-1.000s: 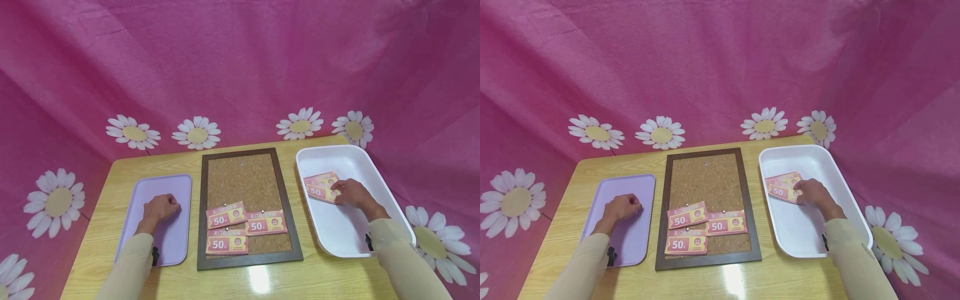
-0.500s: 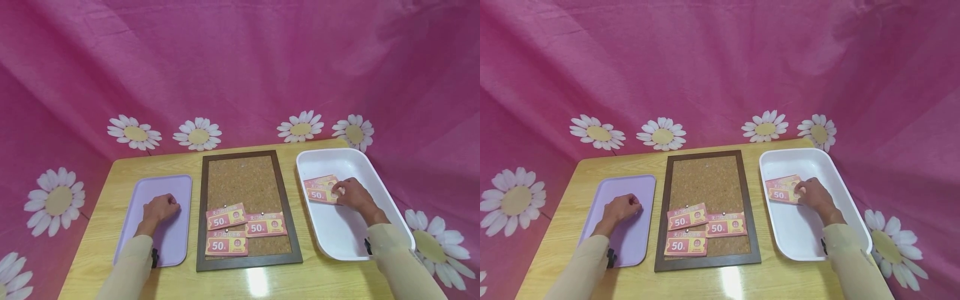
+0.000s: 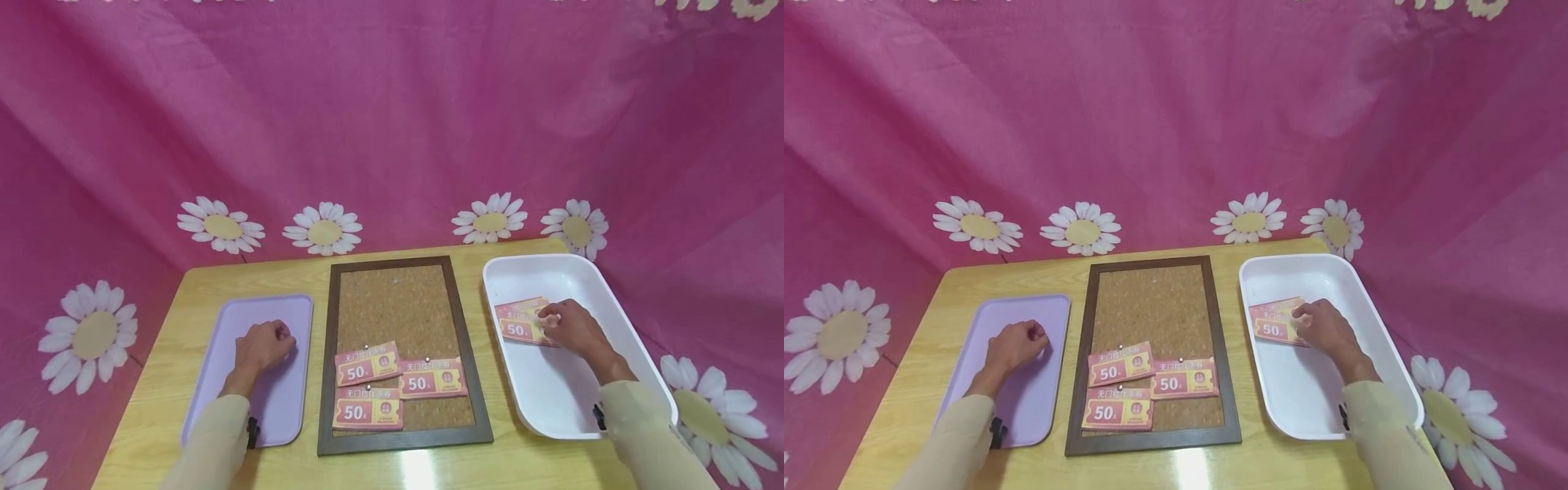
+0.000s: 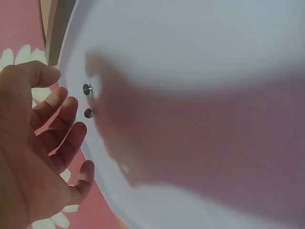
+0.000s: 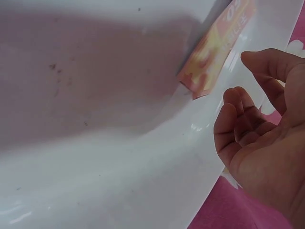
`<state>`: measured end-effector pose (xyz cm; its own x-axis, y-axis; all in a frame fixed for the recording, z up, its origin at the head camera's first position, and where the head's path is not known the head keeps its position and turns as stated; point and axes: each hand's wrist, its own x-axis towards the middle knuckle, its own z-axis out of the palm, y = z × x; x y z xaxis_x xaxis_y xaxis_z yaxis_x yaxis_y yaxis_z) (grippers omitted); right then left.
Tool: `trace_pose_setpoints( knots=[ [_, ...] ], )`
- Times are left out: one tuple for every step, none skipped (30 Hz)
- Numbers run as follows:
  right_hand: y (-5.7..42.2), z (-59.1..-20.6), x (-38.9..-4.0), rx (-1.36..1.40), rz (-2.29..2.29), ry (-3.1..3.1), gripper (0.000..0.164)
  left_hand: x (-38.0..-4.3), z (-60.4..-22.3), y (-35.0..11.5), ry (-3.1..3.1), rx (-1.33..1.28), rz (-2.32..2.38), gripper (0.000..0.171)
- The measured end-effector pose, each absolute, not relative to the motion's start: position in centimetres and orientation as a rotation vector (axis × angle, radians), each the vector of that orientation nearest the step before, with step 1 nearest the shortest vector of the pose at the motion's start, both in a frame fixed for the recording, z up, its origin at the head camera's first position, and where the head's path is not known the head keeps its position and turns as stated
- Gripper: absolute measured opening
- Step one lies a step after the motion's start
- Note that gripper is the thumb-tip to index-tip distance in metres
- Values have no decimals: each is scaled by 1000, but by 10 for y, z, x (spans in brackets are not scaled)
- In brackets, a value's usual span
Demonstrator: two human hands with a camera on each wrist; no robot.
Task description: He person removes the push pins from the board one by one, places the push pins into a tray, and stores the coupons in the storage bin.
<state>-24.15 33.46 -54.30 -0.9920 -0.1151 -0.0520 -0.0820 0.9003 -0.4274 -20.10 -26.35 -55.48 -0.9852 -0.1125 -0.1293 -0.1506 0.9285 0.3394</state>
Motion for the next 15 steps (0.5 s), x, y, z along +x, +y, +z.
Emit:
trace_pose_setpoints(
  knots=[
    [333, -543, -241, -168, -673, 2999, 28, -201, -554, -263, 2990, -203, 534, 24],
    [332, -542, -241, -168, -676, 3005, 28, -201, -554, -262, 2999, -201, 534, 24],
    [330, -542, -241, -168, -681, 3007, 28, -201, -554, -262, 3009, -200, 535, 24],
    [329, -541, -241, -165, -683, 3006, 27, -201, -553, -262, 3019, -198, 534, 24],
    [327, -540, -241, -163, -684, 3006, 27, -201, -553, -261, 3028, -200, 537, 24],
    [326, -539, -240, -161, -684, 3004, 27, -201, -552, -261, 3035, -203, 539, 24],
    [324, -538, -240, -157, -685, 3002, 26, -201, -552, -260, 3037, -208, 543, 24],
    [323, -537, -240, -155, -687, 3002, 26, -201, -551, -260, 3035, -213, 550, 24],
    [322, -536, -239, -157, -688, 3005, 26, -201, -550, -259, 3035, -218, 556, 25],
    [321, -536, -239, -159, -691, 3006, 25, -200, -550, -258, 3035, -224, 563, 25],
    [321, -535, -238, -160, -695, 3005, 25, -200, -549, -257, 3034, -229, 573, 25],
    [320, -535, -238, -162, -698, 3005, 25, -200, -549, -256, 3033, -231, 583, 25],
    [319, -534, -237, -166, -700, 3009, 25, -200, -549, -255, 3035, -231, 591, 25],
    [319, -534, -237, -170, -698, 3010, 25, -199, -549, -254, 3037, -228, 599, 25],
    [318, -534, -236, -173, -700, 3009, 25, -199, -549, -252, 3039, -224, 607, 25]
  ],
)
